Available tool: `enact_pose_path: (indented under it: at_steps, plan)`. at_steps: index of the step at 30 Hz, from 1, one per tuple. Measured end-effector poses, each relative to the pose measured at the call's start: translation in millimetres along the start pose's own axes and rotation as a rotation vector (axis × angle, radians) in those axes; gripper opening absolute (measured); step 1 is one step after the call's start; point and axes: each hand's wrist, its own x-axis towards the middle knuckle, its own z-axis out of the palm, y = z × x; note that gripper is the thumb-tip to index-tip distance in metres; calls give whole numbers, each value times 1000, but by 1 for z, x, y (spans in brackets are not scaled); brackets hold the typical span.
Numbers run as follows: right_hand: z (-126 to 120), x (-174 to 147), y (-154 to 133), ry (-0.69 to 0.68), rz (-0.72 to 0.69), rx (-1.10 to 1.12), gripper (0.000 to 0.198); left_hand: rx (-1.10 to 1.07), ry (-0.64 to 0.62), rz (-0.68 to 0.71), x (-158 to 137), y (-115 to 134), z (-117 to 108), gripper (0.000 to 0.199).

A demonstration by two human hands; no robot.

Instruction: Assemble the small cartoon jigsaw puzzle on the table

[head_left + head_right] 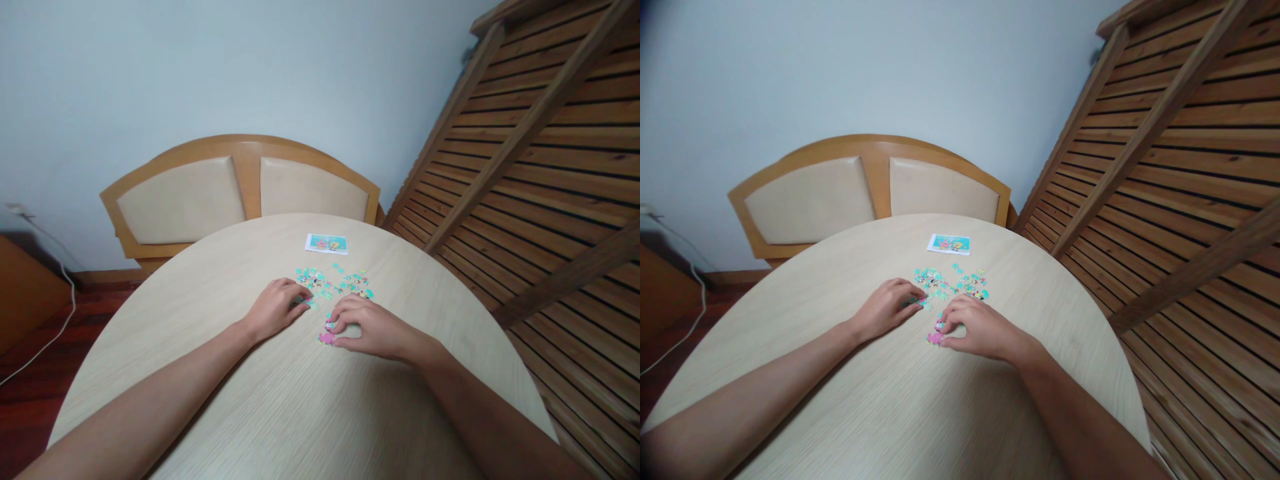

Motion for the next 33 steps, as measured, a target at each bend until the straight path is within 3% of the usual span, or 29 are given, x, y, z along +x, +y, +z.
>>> enact_pose_path:
  at_steps: [7,13,21,28,33]
  plan:
    - [-2,0,-4,4,18,16,16,13,4,-91,-1,4,1,14]
    - [2,2,-3,26,-27,25,17,29,2,-91,-1,6,2,15]
    - [-9,-7,14,30,127,-76,37,-40,22,-147,0,5,7,14]
    - [-14,-17,44,90,205,-133,19,-84,12,-150,-2,3,1,16]
    - [-7,-9,37,139,183,-161,17,-136,-71,-77,-3,9,-9,13]
